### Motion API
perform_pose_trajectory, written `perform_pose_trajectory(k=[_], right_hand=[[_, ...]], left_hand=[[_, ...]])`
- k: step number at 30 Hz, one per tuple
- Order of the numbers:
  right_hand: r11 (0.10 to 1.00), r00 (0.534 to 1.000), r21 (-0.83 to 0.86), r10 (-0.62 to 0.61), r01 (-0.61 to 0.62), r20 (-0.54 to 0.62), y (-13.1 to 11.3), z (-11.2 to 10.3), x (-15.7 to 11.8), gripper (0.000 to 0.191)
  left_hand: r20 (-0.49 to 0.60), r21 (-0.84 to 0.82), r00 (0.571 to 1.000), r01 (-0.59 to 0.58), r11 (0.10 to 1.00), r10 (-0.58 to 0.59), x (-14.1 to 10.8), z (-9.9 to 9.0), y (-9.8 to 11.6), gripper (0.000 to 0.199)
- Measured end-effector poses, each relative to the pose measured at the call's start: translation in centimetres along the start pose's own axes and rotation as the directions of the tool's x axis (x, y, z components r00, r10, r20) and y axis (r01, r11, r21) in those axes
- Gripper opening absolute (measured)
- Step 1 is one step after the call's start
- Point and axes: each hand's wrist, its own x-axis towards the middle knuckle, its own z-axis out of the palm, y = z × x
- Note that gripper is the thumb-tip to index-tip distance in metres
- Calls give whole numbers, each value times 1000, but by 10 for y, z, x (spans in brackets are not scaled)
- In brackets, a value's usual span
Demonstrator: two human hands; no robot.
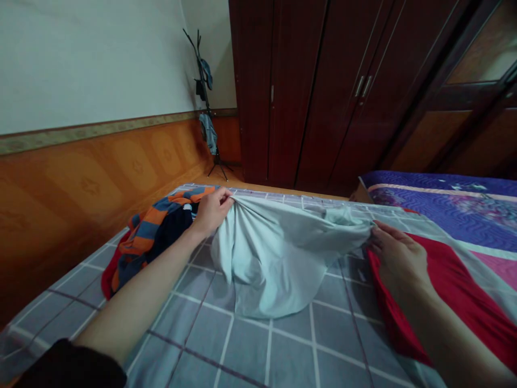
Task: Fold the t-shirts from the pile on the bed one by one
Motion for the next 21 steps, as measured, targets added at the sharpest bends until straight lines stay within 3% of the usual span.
perform_pose_trajectory(k=[3, 4, 6, 7, 8, 10, 11, 12, 13, 14, 16, 17, 18, 19, 20, 21], right_hand=[[957, 982, -235, -186, 173, -33, 7, 1, -6, 41], [903, 959, -327, -279, 279, 45, 8, 4, -15, 40], [765, 865, -425, -341, 483, 368, 10, 13, -41, 33], [715, 766, -405, -283, 569, 577, 11, 18, -57, 31], [672, 622, -360, -192, 647, 759, 13, 23, -73, 31], [578, 336, -250, -44, 777, 941, 16, 30, -99, 35], [542, 248, -206, -5, 815, 969, 17, 33, -107, 28], [530, 215, -185, 4, 828, 977, 18, 34, -111, 19], [552, 238, -193, -12, 811, 971, 16, 35, -111, 12], [611, 315, -221, -49, 760, 948, 13, 34, -106, 15], [794, 586, -273, -126, 544, 801, 1, 31, -90, 23], [883, 727, -256, -129, 394, 674, -8, 29, -81, 23], [948, 839, -204, -101, 244, 535, -17, 27, -75, 23], [984, 909, -134, -49, 115, 414, -26, 24, -71, 22], [997, 940, -71, 15, 11, 342, -35, 22, -72, 22], [997, 937, -32, 76, -69, 340, -42, 21, -78, 22]], left_hand=[[-24, 105, 1000, 12, 994, -9, 6, 19, -6, 15], [-10, 108, 1000, -14, 994, 15, 3, 24, -5, 18], [80, 94, 993, -96, 991, 88, -7, 30, 0, 18], [153, 70, 980, -141, 988, 130, -13, 31, 2, 17], [233, 34, 958, -181, 983, 168, -18, 32, 5, 15], [379, -54, 897, -225, 973, 229, -25, 34, 7, 16], [433, -96, 865, -235, 967, 253, -27, 35, 7, 20], [473, -131, 838, -239, 962, 272, -28, 35, 6, 26], [503, -160, 815, -238, 958, 287, -28, 35, 5, 34], [527, -187, 796, -234, 954, 298, -27, 34, 4, 42], [556, -247, 768, -214, 945, 319, -25, 30, 5, 57], [565, -278, 757, -199, 940, 328, -24, 26, 9, 63], [573, -307, 747, -184, 934, 336, -25, 22, 14, 69], [576, -331, 742, -171, 928, 342, -28, 17, 22, 77], [575, -347, 740, -164, 923, 348, -32, 14, 33, 86], [570, -363, 739, -166, 917, 360, -37, 11, 44, 95]])
